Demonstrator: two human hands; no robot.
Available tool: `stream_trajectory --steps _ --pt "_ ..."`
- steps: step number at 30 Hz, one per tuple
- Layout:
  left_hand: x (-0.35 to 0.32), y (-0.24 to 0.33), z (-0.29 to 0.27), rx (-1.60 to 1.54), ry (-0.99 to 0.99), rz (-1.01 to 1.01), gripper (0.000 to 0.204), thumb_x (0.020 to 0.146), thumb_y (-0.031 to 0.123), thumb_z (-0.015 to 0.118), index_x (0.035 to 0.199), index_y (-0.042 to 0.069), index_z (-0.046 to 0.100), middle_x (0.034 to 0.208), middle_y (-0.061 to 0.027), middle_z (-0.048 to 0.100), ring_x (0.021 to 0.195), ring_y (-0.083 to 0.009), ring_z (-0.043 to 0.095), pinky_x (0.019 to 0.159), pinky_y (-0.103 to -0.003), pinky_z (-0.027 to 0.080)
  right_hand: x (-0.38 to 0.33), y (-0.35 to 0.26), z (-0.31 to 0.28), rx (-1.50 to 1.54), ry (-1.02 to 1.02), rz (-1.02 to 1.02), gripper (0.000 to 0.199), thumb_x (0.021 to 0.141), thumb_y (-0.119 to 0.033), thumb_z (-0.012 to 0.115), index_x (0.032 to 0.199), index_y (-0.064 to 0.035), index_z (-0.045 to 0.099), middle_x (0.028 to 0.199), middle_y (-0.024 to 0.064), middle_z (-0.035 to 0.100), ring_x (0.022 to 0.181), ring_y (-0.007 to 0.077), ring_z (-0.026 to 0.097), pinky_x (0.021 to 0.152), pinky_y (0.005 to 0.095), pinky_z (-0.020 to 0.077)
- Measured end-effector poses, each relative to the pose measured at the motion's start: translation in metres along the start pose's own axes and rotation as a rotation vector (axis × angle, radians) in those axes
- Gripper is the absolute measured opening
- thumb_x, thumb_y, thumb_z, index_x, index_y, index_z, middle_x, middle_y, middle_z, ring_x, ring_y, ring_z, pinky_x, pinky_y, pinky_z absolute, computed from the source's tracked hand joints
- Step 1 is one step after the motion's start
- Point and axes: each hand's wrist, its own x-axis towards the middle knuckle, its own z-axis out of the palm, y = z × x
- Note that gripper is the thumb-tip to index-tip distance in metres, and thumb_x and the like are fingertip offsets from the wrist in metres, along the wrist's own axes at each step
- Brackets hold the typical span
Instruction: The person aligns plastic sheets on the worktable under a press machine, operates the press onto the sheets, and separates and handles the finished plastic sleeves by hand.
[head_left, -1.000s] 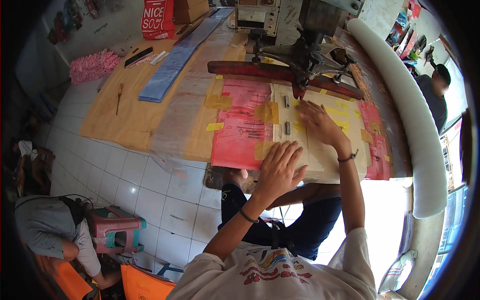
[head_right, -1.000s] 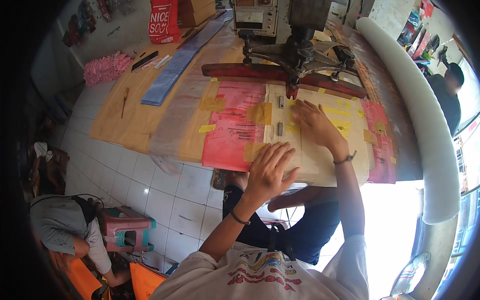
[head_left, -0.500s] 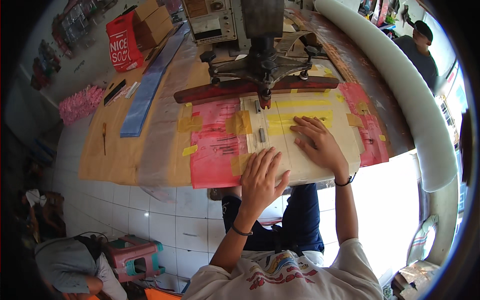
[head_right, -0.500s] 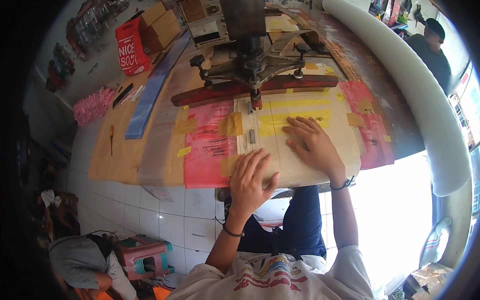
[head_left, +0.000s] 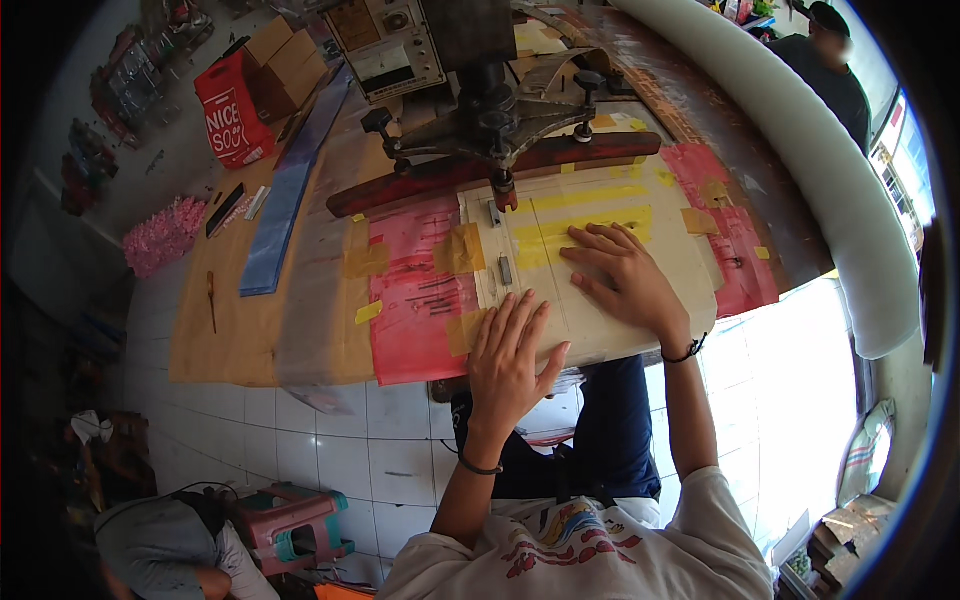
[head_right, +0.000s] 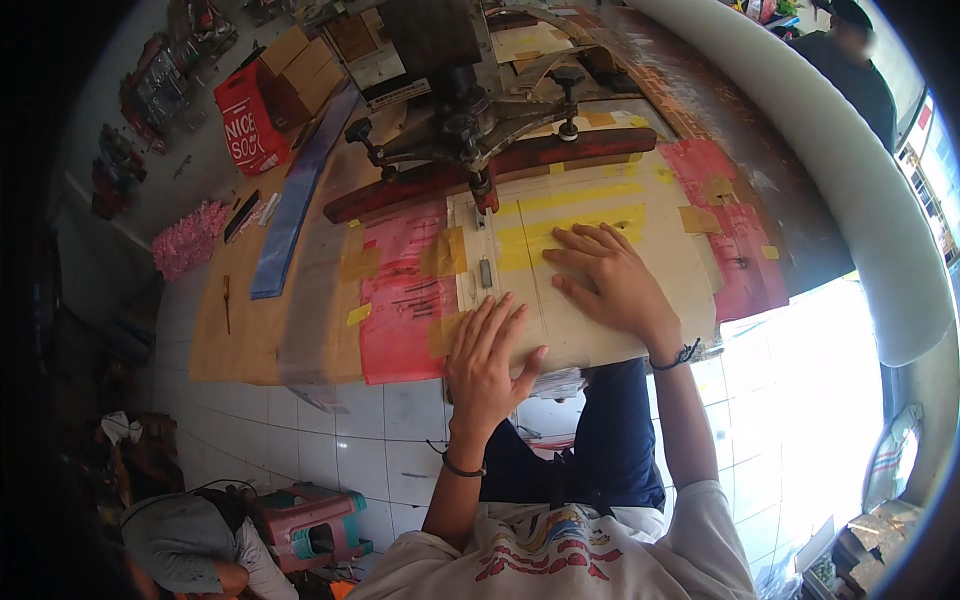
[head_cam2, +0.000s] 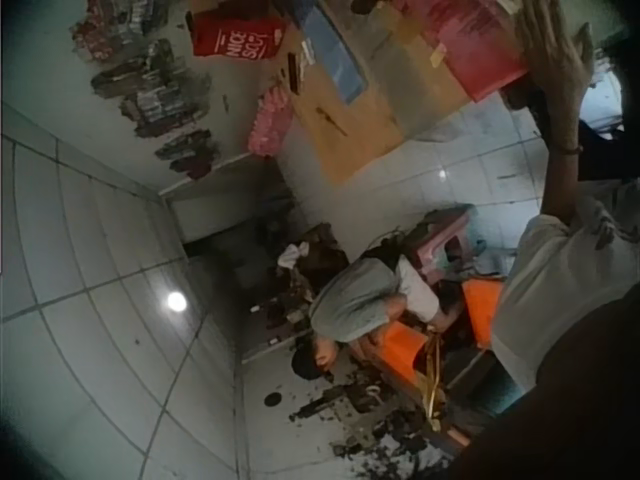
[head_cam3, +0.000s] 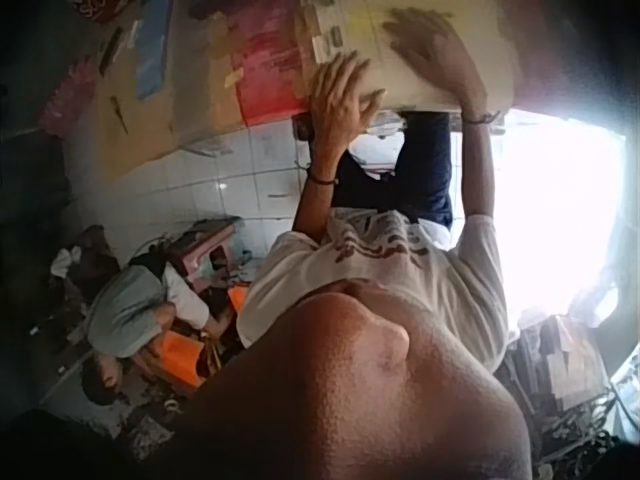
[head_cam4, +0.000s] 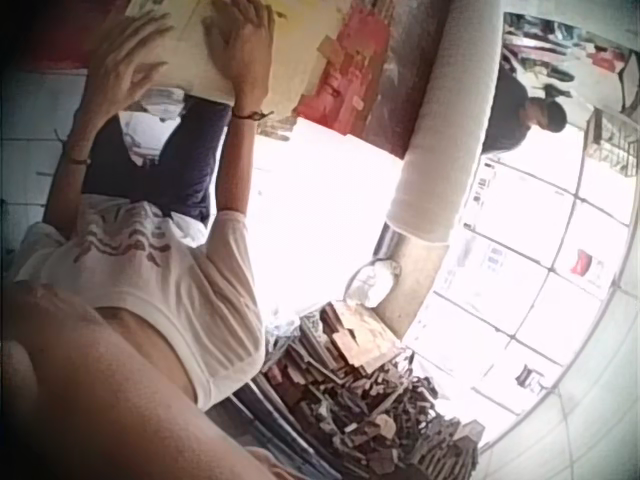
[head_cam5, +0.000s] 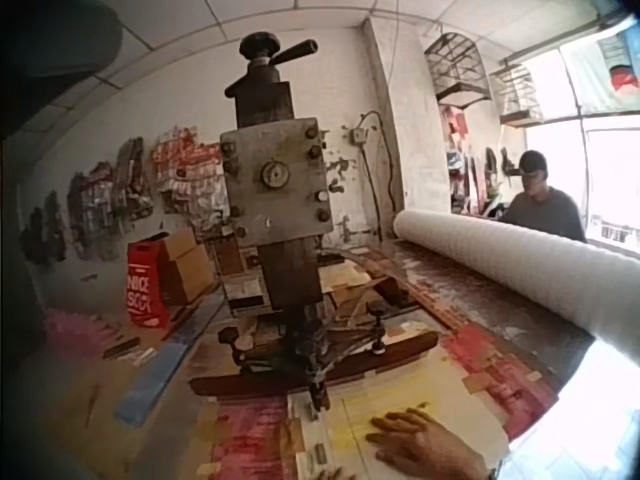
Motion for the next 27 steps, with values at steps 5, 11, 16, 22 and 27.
stream_trajectory --steps 5,11,16,22,27 --pt "-0.0016 -0.0010 0.0002 0.004 -0.001 0.003 0.050 0.092 0.036 0.075 0.132 0.007 0.068 0.143 -0.0121 0.063 0.135 -0.0353 0.057 0.114 -0.052 0.043 -0.0011 -0.0037 -0.0024 -0.013 0.008 -0.010 0.034 0.099 -0.030 0.067 0.127 -0.0113 0.075 0.148 0.0145 0.061 0.143 0.0348 0.051 0.124 0.0499 0.0328" --pt "-0.0012 0.0001 -0.0010 -0.009 0.003 -0.005 0.050 0.091 0.035 0.075 0.132 0.007 0.068 0.143 -0.0118 0.063 0.136 -0.0348 0.056 0.114 -0.051 0.042 -0.0005 -0.0033 -0.0020 0.002 0.005 -0.008 0.033 0.098 -0.028 0.068 0.126 -0.0116 0.075 0.147 0.0141 0.062 0.142 0.0346 0.052 0.124 0.0503 0.0328" --pt "-0.0006 0.0011 -0.0016 -0.016 0.015 -0.004 0.049 0.091 0.034 0.075 0.131 0.007 0.068 0.143 -0.0116 0.063 0.136 -0.0348 0.056 0.114 -0.050 0.042 -0.0010 -0.0021 -0.0008 0.003 0.020 -0.005 0.032 0.097 -0.028 0.069 0.125 -0.0132 0.076 0.146 0.0127 0.063 0.141 0.0359 0.052 0.122 0.0499 0.0344" --pt "-0.0028 0.0006 -0.0006 -0.020 0.015 -0.006 0.049 0.091 0.035 0.075 0.131 0.007 0.069 0.143 -0.0114 0.063 0.135 -0.0350 0.056 0.113 -0.050 0.042 -0.0001 -0.0015 -0.0015 0.046 0.012 0.002 0.032 0.097 -0.029 0.070 0.124 -0.0135 0.076 0.145 0.0119 0.064 0.141 0.0358 0.052 0.121 0.0503 0.0353" --pt "-0.0008 0.0006 -0.0018 -0.017 0.012 -0.011 0.049 0.091 0.036 0.075 0.131 0.008 0.069 0.142 -0.0112 0.063 0.135 -0.0350 0.057 0.112 -0.050 0.043 0.0002 0.0000 -0.0001 0.023 0.009 -0.003 0.033 0.097 -0.030 0.070 0.124 -0.0139 0.076 0.146 0.0117 0.064 0.141 0.0357 0.052 0.121 0.0504 0.0342"
